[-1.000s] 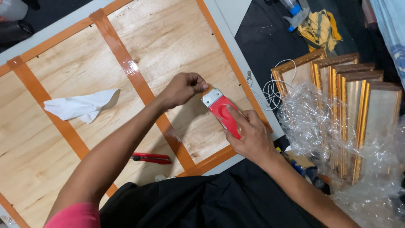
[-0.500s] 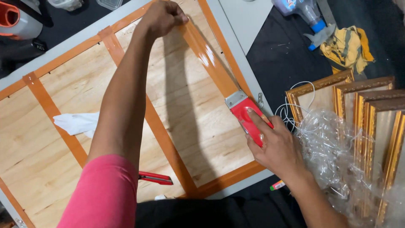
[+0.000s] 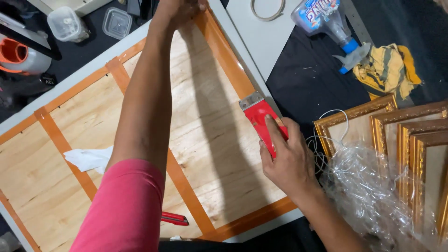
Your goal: Applying adhesive tape to the edges of a wooden board and smoothing it down using a scraper tool.
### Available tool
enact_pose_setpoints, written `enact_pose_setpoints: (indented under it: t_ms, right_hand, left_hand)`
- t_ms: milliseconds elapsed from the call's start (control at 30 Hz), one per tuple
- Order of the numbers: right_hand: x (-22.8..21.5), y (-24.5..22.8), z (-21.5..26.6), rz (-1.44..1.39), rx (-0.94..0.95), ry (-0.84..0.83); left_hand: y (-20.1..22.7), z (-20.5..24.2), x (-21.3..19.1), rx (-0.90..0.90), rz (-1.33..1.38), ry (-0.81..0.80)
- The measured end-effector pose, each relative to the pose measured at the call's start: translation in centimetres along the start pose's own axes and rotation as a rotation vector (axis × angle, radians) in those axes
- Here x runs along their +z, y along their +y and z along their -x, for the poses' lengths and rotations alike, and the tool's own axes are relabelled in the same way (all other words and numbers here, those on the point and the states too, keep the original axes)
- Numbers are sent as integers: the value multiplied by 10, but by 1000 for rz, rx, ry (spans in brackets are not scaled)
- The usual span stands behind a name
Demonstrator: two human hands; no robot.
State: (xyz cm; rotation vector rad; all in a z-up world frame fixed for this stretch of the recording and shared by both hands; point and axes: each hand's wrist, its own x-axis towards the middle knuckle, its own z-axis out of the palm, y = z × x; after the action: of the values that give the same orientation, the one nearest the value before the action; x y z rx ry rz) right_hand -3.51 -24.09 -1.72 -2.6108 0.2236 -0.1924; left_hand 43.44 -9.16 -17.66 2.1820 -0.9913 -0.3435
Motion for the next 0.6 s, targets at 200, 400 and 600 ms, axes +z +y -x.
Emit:
enact_pose_setpoints:
  t_ms: [200,400,600]
  right_hand:
    - [7,-11,-22,183,78,-117]
    - [22,-13,-38,169,106,-30]
    - [21,-14,-51,211,109,-118]
  left_hand:
    - [-4,-15,7,-26,-95,14]
    - [-8,-26,6,-56,-201,58]
    - [-12,-24,6,-103,-300,108]
